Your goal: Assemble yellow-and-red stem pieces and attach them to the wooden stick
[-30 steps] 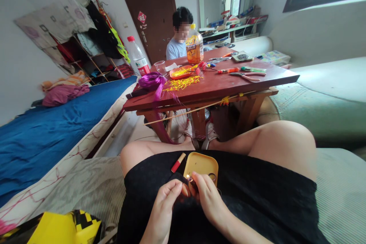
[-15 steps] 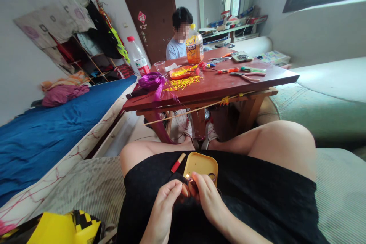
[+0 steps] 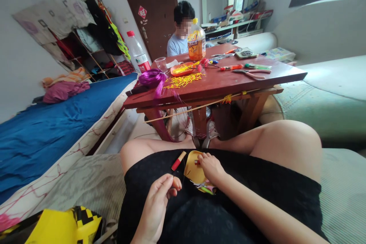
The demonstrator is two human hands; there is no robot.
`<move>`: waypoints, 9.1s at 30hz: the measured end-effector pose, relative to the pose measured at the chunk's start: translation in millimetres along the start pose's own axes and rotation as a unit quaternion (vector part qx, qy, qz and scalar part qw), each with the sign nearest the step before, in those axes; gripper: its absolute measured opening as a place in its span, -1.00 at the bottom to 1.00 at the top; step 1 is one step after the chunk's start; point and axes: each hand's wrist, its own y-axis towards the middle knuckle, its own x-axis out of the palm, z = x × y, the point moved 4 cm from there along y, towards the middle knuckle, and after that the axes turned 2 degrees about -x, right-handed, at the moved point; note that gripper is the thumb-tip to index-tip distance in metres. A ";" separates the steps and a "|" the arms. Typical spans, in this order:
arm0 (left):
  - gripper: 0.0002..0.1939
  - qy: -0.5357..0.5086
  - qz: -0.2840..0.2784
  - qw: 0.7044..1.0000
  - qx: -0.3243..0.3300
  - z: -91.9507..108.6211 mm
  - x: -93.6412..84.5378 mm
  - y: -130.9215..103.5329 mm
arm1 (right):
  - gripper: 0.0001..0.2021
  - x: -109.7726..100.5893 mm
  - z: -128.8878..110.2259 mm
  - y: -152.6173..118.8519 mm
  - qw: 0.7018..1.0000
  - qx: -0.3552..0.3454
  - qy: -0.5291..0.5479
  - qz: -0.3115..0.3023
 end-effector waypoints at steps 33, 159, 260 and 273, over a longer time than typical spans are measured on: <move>-0.67 -0.001 -0.037 0.999 -0.007 -13.9 -5.5 13.9 | -0.74 -259.5 -21.6 162.4 0.968 -0.039 -0.220 0.112; -0.81 0.011 -0.148 0.981 -0.125 -3.1 17.3 -4.3 | -0.72 -47.4 -62.3 -84.0 0.730 0.046 0.682 0.001; -0.94 -0.026 -0.140 0.984 -0.109 40.6 30.0 34.0 | -0.81 -128.3 -81.0 -68.8 0.774 -0.572 -0.171 0.210; -0.85 0.018 -0.104 0.993 0.046 53.2 30.1 22.2 | -0.73 -136.6 -80.0 -56.8 0.903 -0.397 0.074 0.151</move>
